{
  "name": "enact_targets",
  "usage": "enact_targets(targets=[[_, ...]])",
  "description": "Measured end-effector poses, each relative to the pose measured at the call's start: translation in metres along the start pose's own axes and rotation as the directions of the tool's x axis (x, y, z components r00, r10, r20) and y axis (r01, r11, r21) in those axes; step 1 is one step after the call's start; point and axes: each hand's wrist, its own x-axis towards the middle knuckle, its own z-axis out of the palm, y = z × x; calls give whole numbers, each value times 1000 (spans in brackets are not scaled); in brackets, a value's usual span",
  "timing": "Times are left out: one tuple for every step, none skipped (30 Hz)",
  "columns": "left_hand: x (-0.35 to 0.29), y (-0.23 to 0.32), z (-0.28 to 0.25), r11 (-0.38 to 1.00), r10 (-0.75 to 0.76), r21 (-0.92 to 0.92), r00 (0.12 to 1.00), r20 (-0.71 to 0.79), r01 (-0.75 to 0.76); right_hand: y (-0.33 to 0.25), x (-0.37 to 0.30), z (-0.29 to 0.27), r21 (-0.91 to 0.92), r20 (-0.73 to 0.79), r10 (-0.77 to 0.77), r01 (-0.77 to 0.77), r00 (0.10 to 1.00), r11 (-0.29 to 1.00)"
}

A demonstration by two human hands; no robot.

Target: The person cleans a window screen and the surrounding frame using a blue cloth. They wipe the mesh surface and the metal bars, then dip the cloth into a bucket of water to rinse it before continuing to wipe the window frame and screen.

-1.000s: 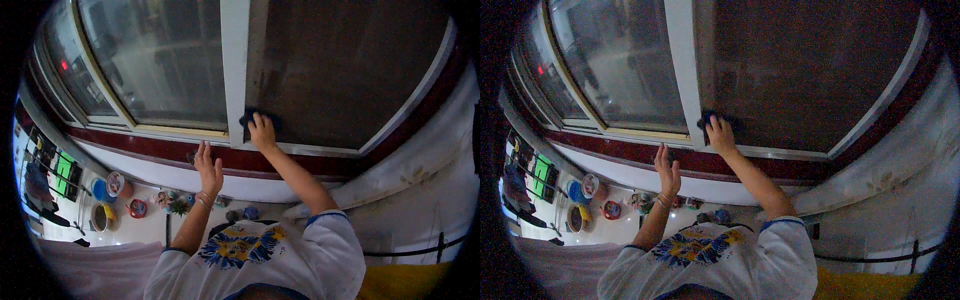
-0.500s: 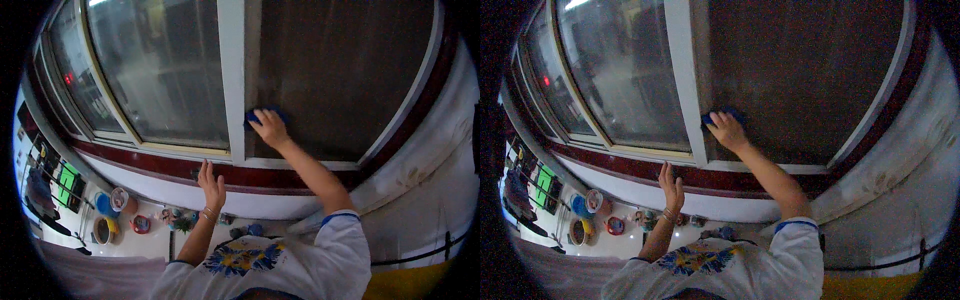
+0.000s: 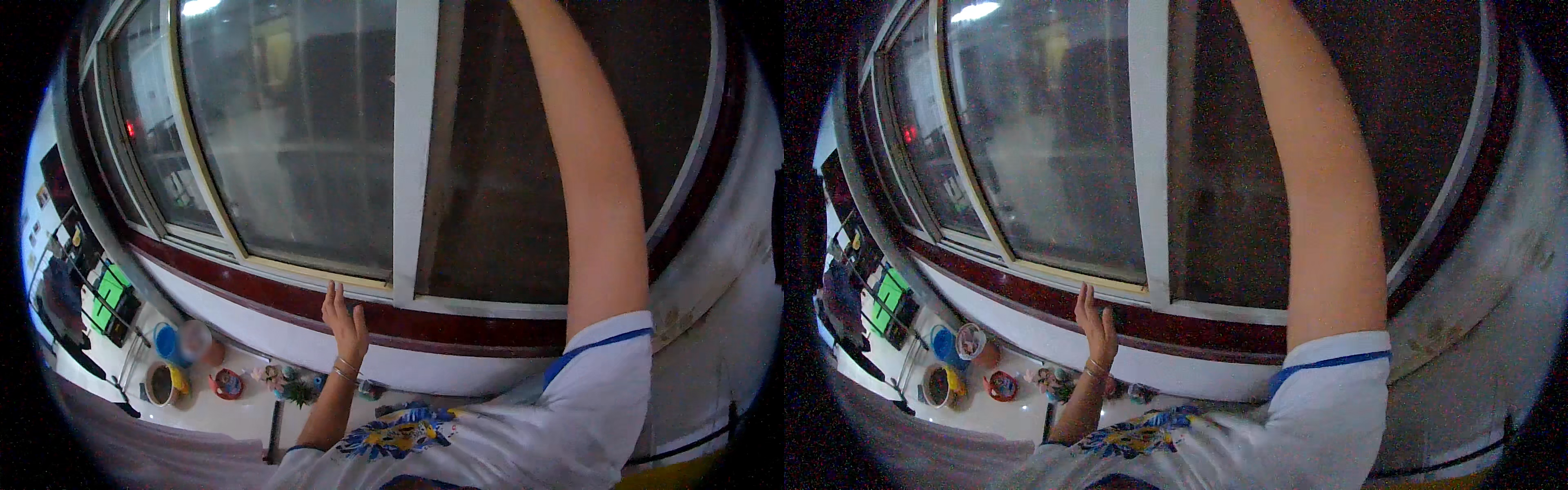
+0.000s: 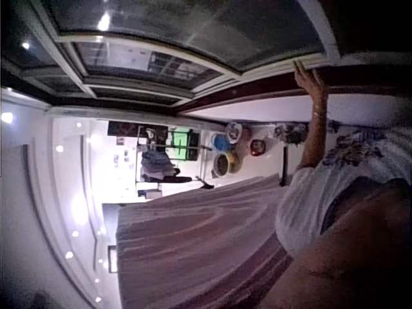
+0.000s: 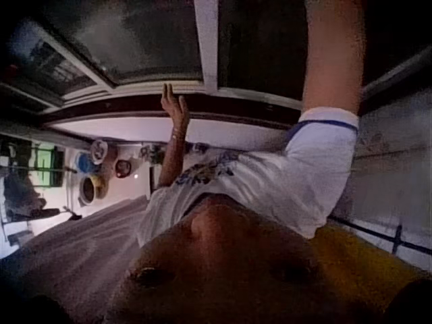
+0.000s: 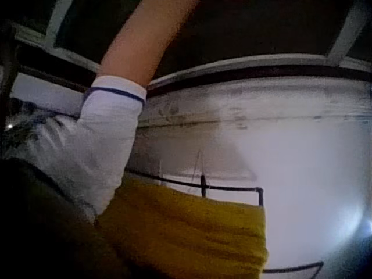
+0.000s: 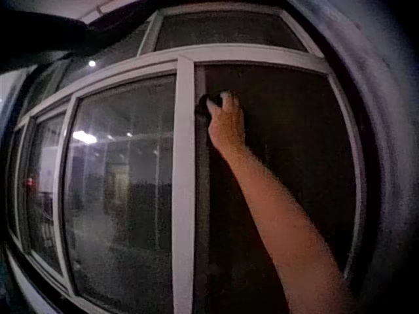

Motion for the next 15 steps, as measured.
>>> enact_targets(targets=[[0,-1,-5,1000,-4,27,1000,-14,4,-1,13,10,0,46,55,-56,997,998],[0,-4,-7,999,-9,35,1000,-25,10,-3,19,18,-5,78,76,-76,994,997],[0,-6,-10,999,-14,44,999,-40,16,-5,25,25,-8,108,94,-94,990,996],[-1,-7,-10,999,-17,42,999,-46,19,-3,30,33,-22,142,108,-106,984,994],[-1,-9,-8,999,-24,39,999,-45,25,10,25,60,-107,224,144,-123,964,987],[-3,-13,-9,998,-36,45,998,-45,38,1,18,57,-73,241,130,-115,962,991],[-4,-15,-8,998,-47,46,998,-40,48,-11,7,42,-46,260,114,-106,959,993],[-5,-15,-7,998,-33,43,999,-27,34,-19,-6,27,-32,284,99,-94,954,995],[-4,-14,-3,999,-14,30,1000,-7,14,-21,-27,21,94,208,174,-197,963,976],[-3,-11,3,1000,10,11,1000,11,-10,-20,-50,14,221,135,253,-278,958,935],[-10,-21,-12,997,-32,73,999,-13,33,-53,-92,21,231,195,217,-260,957,938],[-10,-21,-14,998,-32,56,999,-13,32,-69,-117,1,174,240,141,-185,961,967],[-9,-19,-10,1000,-20,18,1000,6,20,-67,-152,-15,71,165,2,-14,986,997],[-8,-18,-3,1000,4,5,1000,24,-4,-70,-187,-30,66,211,25,-39,977,997],[-9,-20,-1,1000,17,14,999,29,-18,-82,-221,-52,90,328,3,-34,945,995]])
